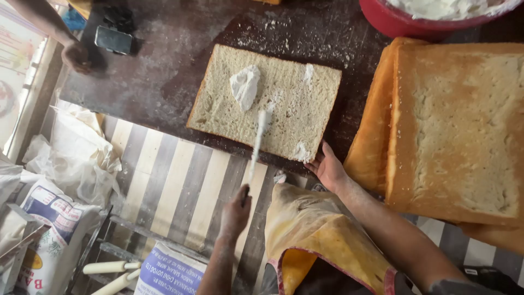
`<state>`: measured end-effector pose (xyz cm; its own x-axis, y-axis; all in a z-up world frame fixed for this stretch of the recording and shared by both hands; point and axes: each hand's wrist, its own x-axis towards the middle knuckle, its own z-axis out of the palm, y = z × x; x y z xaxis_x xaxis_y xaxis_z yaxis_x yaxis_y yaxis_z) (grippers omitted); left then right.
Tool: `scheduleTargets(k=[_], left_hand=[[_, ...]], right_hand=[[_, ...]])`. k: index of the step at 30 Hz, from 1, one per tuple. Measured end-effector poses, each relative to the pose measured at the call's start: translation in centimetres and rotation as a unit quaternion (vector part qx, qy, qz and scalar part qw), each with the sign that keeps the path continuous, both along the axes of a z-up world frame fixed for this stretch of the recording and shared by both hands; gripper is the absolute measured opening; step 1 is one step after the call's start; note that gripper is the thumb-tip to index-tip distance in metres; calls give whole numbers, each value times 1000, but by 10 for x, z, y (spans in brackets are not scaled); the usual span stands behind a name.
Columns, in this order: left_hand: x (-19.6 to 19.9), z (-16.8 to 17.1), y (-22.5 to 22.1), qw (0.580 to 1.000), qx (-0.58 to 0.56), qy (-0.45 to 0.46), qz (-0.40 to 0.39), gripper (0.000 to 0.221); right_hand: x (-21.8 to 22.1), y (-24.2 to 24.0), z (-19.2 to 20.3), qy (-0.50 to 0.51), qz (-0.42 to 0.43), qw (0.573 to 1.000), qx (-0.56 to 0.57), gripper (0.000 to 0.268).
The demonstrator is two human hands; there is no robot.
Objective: Spreading cream and stacking large sponge cake layers to assemble a multi-layer cake.
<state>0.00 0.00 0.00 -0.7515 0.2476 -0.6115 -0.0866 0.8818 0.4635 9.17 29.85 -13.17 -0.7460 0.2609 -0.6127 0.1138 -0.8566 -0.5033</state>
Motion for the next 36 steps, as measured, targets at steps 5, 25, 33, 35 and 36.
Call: scheduleTargets(k=[5, 25, 33, 35, 36], left_hand=[[13, -3, -8, 969, 194, 97, -116, 39], [-120, -93, 85, 977, 54, 55, -197, 51], [-79, -90, 115, 900, 373, -15, -224, 49], [-92, -73, 105, 887, 398, -207, -111, 49], [-99, -65, 98, 826, 404, -393, 3, 49]], right_hand=[[0, -1, -5, 1, 14, 999, 43, 57], [-78, 50, 23, -27, -59, 973, 223, 70], [-78, 50, 46, 32, -63, 985, 156, 80], [-73, 60, 28, 0, -65, 985, 158, 78], [-72, 64, 18, -36, -73, 984, 158, 75]])
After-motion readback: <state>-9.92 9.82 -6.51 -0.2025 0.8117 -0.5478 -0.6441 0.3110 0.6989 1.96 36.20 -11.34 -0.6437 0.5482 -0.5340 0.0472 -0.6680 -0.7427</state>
